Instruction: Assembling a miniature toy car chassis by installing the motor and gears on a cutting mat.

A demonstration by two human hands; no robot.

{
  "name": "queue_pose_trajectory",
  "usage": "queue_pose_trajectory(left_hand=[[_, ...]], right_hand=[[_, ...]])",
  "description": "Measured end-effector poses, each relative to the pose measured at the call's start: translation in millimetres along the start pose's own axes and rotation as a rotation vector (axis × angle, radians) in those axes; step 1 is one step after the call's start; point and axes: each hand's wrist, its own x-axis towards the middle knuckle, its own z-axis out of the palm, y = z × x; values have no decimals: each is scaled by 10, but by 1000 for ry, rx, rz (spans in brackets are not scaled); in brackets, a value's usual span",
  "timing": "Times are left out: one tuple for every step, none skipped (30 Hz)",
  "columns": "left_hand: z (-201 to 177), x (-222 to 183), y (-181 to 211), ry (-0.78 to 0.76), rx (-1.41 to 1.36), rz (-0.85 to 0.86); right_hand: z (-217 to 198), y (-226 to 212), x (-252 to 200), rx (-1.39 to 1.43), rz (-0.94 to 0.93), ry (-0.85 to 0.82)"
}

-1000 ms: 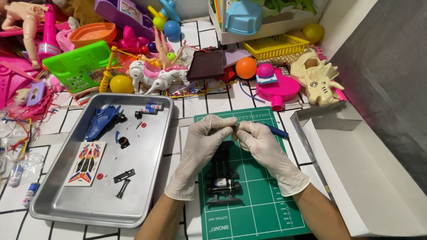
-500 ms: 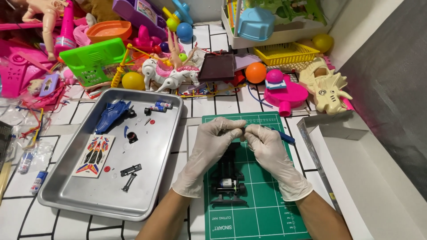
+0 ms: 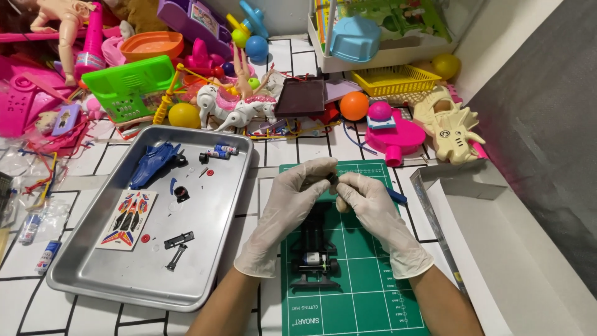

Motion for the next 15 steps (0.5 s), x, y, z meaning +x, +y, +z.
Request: queue_pose_trajectory(left_hand=[[-18, 8, -8, -1, 0, 4], [-37, 16, -17, -6, 26, -13], [-62, 21, -26, -10, 54, -32], [-52, 10, -51, -10, 55, -30], [-43, 4, -79, -12, 45, -28], [-35, -2, -110, -13, 35, -25], [-37, -1, -115, -12, 33, -27], [-42, 0, -120, -8, 33, -22], [-54, 8, -120, -3, 34, -13], [-51, 10, -91, 0, 34, -12], [-40, 8, -65, 8, 28, -4], [-25, 6, -37, 17, 22, 5], [-9, 8, -32, 14, 21, 8], [7, 7, -26, 22, 5, -2], [12, 5, -17, 32, -9, -11]], right_hand=[[-10, 33, 5, -2, -3, 1], [-18, 65, 10, 27, -3, -24], [-18, 99, 15, 58, -1, -50], [-5, 75, -2, 59, -3, -49], [8, 54, -16, 51, 1, -46], [24, 36, -30, 43, 4, -42], [19, 54, -29, 42, 6, -44], [16, 71, -28, 50, 9, -52], [17, 84, -14, 58, 9, -62], [13, 119, 14, 58, 7, -65], [5, 158, 26, 102, 18, -73], [-7, 197, 39, 147, 28, -82], [-11, 160, 31, 146, 26, -79], [-14, 122, 23, 135, 17, -64], [-5, 83, 21, 126, 6, -52]])
